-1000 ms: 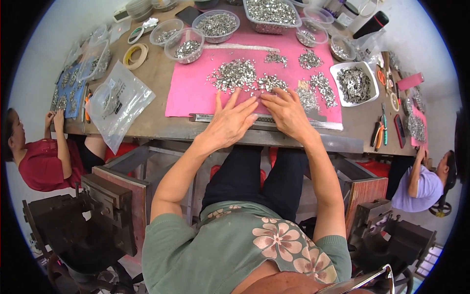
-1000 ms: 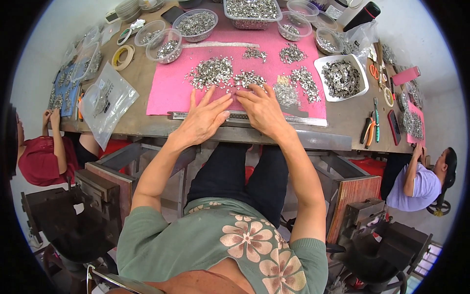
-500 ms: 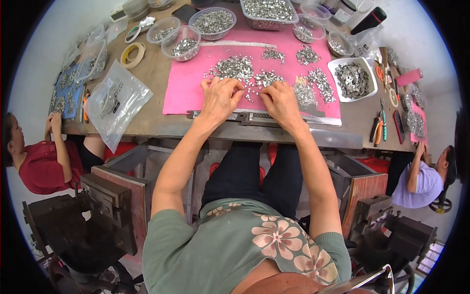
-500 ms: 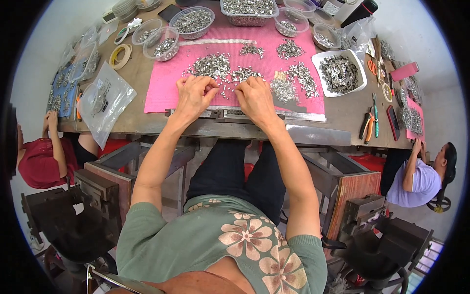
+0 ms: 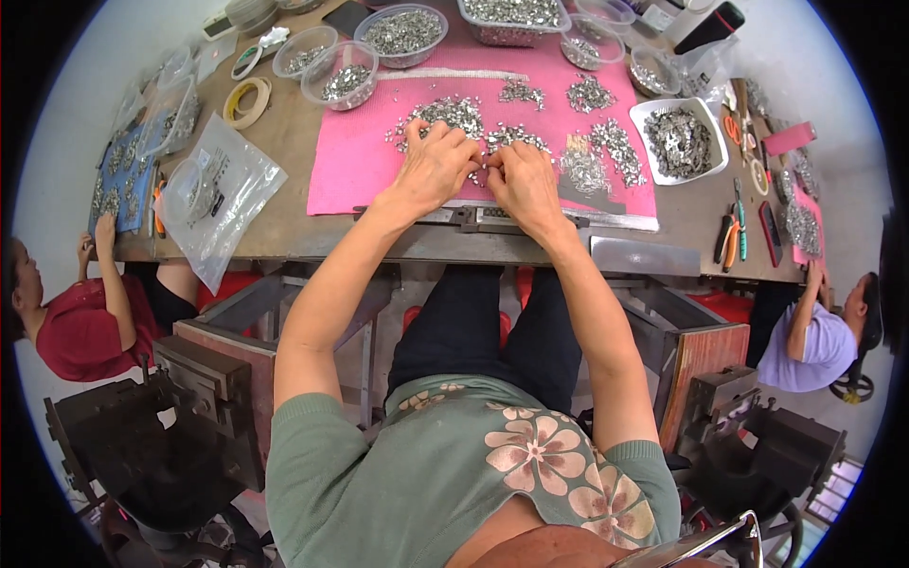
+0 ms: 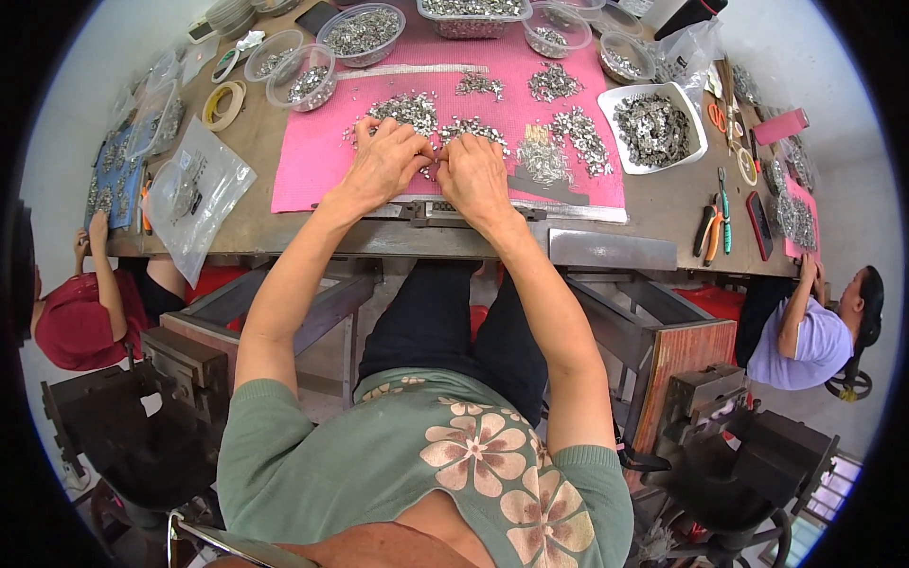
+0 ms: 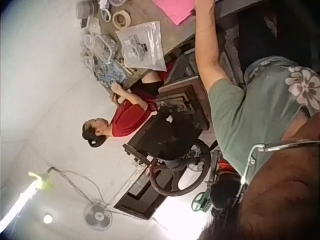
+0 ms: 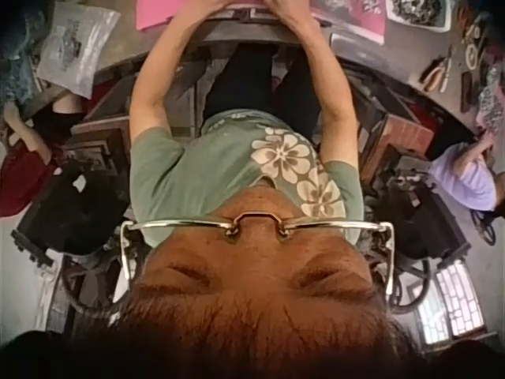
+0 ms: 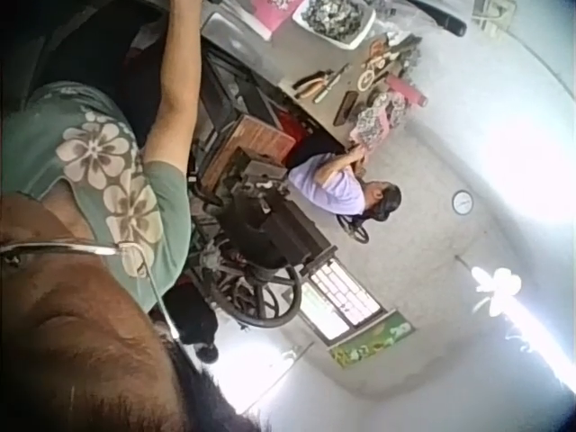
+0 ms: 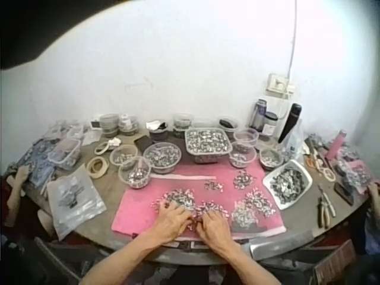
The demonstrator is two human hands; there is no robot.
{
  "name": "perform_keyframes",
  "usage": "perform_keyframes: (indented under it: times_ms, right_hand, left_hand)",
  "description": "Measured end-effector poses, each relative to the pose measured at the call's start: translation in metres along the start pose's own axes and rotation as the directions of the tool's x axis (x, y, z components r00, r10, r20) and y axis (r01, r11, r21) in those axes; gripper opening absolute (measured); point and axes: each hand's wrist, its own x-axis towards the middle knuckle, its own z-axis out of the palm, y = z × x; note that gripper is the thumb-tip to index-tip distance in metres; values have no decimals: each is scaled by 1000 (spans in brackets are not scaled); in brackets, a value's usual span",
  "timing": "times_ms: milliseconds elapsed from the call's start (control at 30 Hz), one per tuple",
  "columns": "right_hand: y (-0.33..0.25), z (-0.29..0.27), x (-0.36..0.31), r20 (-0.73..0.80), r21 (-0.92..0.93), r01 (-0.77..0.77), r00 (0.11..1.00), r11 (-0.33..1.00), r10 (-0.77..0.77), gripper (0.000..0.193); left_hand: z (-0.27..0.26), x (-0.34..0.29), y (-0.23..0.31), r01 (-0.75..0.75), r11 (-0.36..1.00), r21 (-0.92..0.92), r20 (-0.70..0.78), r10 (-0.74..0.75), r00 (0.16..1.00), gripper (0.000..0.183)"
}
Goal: The person positions a metal mold into a press machine and turns the handwheel. Then, the person places small metal pieces one by one into the slot of the metal mold on the table by hand.
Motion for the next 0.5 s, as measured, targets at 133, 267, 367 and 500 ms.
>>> perform_keyframes:
  times_ms: [133,267,367,500]
  right_hand:
    - [8,-2,-6,-1,53,-14,1000,999,14,8]
    - [9,-5,-7,-5,55,21,1000,998,-21,8]
    - [6,-7,-7,-17,42,37,999,998,-36,7]
    - [4,-7,-8,-71,61,52,996,997,-48,7]
  left_hand:
    - [-2,-8,10,16,999,-45,-57,-18,998,7]
    - [-13,-31,45,61,982,-179,-60,-73,996,7]
    - [-9,-41,59,69,964,-255,-85,-94,992,7]
    - [-3,-44,63,67,970,-233,-128,-99,987,10]
